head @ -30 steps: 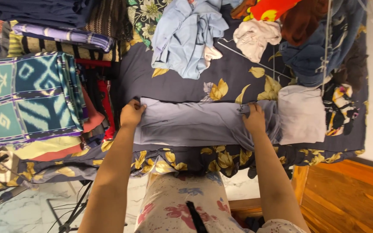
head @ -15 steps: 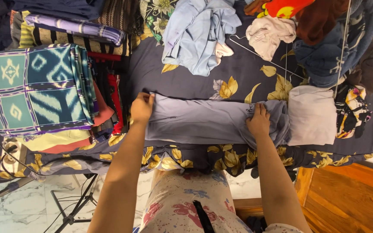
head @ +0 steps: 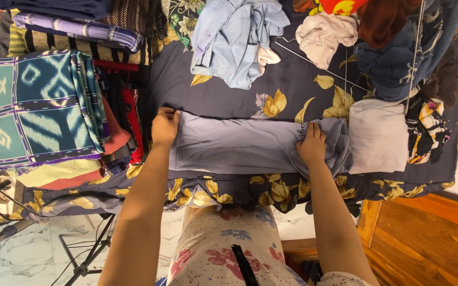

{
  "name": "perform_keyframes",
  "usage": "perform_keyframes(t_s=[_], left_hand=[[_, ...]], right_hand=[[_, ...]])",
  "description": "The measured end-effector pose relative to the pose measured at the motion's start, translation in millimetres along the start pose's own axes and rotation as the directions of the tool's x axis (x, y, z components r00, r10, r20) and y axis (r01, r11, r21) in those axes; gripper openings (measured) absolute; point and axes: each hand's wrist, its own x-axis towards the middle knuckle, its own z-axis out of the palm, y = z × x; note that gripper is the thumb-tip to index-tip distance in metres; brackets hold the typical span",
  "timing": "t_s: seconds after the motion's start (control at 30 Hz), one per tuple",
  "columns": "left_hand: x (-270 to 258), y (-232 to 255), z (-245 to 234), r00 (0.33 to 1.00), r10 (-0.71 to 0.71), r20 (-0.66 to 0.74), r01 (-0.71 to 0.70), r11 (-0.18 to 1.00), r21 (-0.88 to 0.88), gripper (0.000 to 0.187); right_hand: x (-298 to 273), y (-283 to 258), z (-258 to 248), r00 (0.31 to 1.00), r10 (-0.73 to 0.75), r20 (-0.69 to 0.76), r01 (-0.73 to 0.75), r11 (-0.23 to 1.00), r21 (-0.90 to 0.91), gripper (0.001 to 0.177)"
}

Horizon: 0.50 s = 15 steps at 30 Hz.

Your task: Folding various items of laundry including a sarong, trousers, and a shirt on a bedspread.

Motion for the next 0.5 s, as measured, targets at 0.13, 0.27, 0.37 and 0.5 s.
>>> perform_keyframes(t_s=[0.13, 0.27, 0.37, 0.5], left_hand=[[-1.1, 30.9, -5.8, 0.997, -0.076, 0.02, 0.075, 0.995, 0.071, 0.037], [-0.1, 37.9, -9.8, 0.981, -0.188, 0.045, 0.184, 0.979, 0.085, 0.029], [0.9, 33.4, -11.9, 0.993, -0.115, 0.042, 0.11, 0.989, 0.103, 0.025], [-0.2, 27.6, -14.1, 0.99, 0.005, -0.14, -0.012, 0.999, -0.046, 0.023]], right_hand=[[0.5, -0.9, -1.3, 1.0, -0.004, -0.004, 0.004, 1.0, -0.007, 0.086], [2.3, -1.1, -2.1, 1.0, -0.002, 0.019, 0.003, 1.0, -0.023, 0.089], [0.4, -1.1, -1.5, 1.0, -0.001, 0.021, 0.001, 1.0, -0.024, 0.09], [-1.3, -0.7, -2.6, 0.999, -0.031, 0.011, 0.031, 0.999, -0.025, 0.088]])
